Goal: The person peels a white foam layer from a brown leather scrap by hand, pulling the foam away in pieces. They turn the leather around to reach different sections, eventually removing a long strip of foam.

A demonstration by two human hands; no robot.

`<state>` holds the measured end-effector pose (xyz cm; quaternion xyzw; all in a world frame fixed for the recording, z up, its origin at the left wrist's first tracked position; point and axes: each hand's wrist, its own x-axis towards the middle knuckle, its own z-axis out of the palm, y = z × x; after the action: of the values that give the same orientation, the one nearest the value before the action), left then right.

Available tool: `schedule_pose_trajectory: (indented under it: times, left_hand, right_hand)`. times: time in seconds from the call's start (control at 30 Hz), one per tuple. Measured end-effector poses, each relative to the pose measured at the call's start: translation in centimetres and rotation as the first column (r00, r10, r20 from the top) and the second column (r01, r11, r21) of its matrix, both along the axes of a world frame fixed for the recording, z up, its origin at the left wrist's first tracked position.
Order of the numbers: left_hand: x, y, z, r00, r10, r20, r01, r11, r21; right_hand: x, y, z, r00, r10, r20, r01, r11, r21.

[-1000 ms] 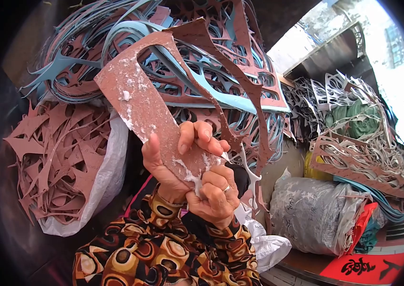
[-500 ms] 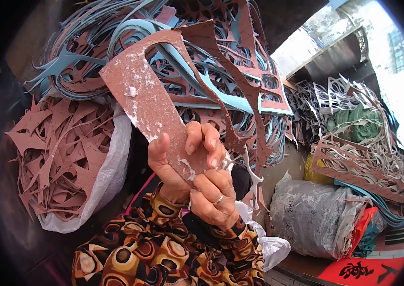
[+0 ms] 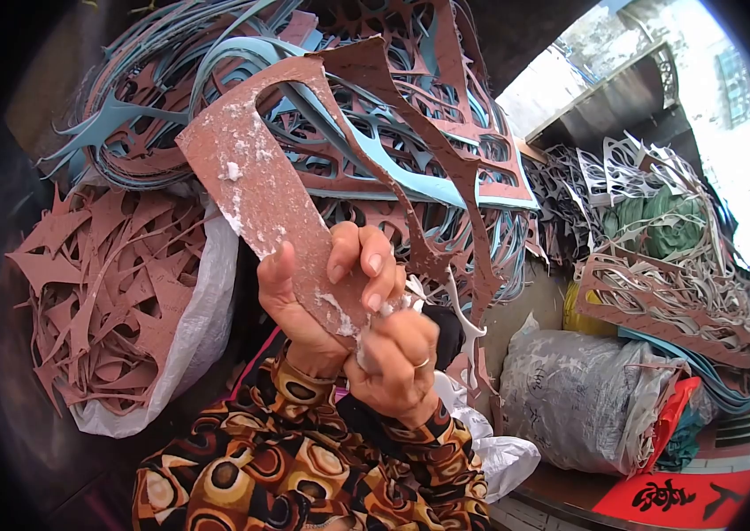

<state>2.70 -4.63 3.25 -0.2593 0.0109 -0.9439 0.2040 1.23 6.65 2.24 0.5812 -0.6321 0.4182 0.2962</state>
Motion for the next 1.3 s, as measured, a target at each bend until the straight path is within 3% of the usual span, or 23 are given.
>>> schedule_pose_trajectory:
  times: [0.07, 0.2, 0.53, 0.67, 0.73, 0.77, 0.97, 1.07, 1.3]
  left_hand:
    - [0.2, -0.4, 0.3, 1.0, -0.004, -0.015, 0.004, 1.0, 0.003]
    - [0.7, -0.7, 0.7, 0.999, -0.019, -0.046, 0.02, 0.999, 0.028]
    - [0.8, -0.6, 0.6, 0.999, 0.025, -0.04, -0.023, 0.999, 0.043]
    - [0.7, -0.9, 0.4, 0.999, 0.029, -0.029, -0.029, 1.0, -0.004]
    - [0.7, -1.0, 0.4, 0.998, 0.019, -0.062, -0.021, 0.999, -0.03]
    - [0.6, -1.1, 0.4, 0.998, 0.019, -0.065, -0.021, 0.999, -0.03]
    - [0.6, -1.3, 0.2, 0.992, 0.022, -0.128, -0.024, 1.0, -0.014]
    - [0.6, -1.2, 0.2, 0.988, 0.017, -0.153, -0.022, 0.999, -0.028]
    - [0.3, -1.1, -0.1, 0.984, 0.027, -0.176, -0.027, 1.0, 0.004]
  right_hand:
    - [0.4, -0.6, 1.9, 0.979, -0.196, -0.053, 0.201, 0.971, 0.128]
    - [0.8, -0.4, 2.6, 0.964, -0.221, -0.145, 0.246, 0.952, 0.184]
    - [0.8, -0.9, 1.1, 0.988, -0.154, -0.021, 0.155, 0.988, 0.008]
    - [0.9, -0.7, 0.9, 0.985, -0.17, -0.016, 0.17, 0.985, 0.033]
    - [1.2, -1.1, 1.8, 0.934, -0.342, -0.102, 0.344, 0.939, -0.002]
    - [1.1, -0.7, 1.5, 0.952, -0.297, -0.074, 0.303, 0.95, 0.078]
    - [1.2, -0.6, 2.2, 0.93, -0.329, -0.165, 0.353, 0.925, 0.14]
    - [1.0, -0.7, 2.2, 0.959, -0.266, -0.094, 0.276, 0.954, 0.12]
    - [0.8, -0.8, 1.6, 0.955, -0.28, -0.097, 0.288, 0.955, 0.077]
